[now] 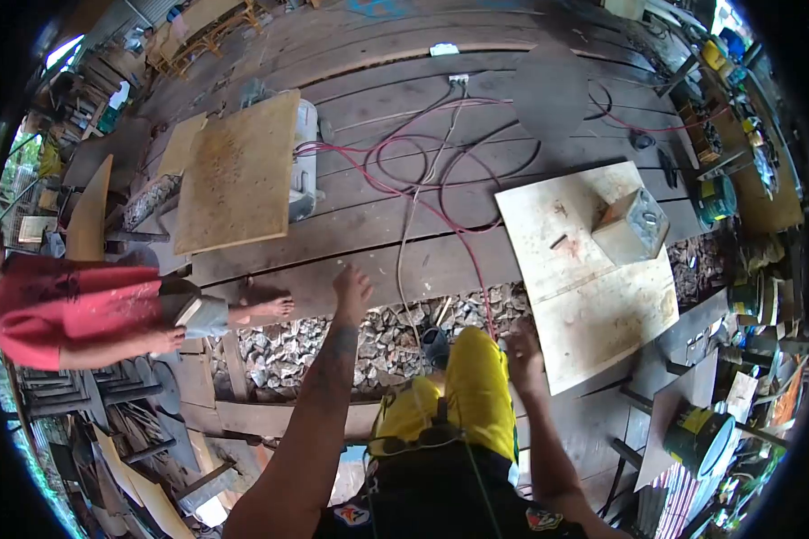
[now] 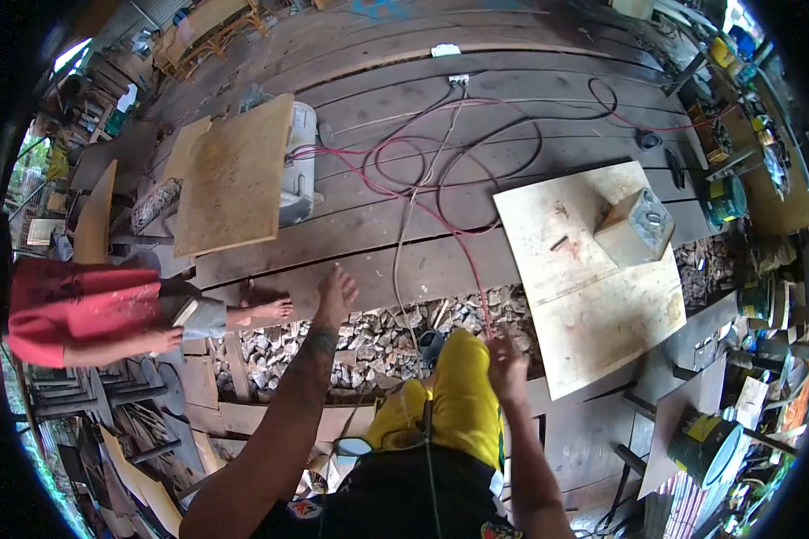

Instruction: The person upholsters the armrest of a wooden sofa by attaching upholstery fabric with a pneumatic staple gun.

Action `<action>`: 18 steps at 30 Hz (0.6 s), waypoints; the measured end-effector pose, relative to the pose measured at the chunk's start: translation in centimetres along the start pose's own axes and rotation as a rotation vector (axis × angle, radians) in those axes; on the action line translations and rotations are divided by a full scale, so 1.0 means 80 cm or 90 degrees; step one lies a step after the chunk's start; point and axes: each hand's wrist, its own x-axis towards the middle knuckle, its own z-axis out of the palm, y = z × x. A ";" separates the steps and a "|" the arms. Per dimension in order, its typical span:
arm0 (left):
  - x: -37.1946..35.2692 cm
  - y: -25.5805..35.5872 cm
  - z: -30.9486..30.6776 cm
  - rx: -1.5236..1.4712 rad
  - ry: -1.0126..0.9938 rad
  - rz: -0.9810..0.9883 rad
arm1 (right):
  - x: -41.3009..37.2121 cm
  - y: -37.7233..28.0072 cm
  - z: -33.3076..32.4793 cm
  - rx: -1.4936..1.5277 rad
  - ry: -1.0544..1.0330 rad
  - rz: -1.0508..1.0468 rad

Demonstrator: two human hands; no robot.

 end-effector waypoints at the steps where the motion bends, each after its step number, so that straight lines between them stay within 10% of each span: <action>1: 0.086 -0.015 -0.016 -0.063 -0.030 -0.018 | 0.007 0.033 0.030 -0.095 -0.035 -0.107; 18: 0.555 0.226 0.056 -0.276 0.190 0.292 | 0.188 0.026 0.222 -0.391 -0.353 0.204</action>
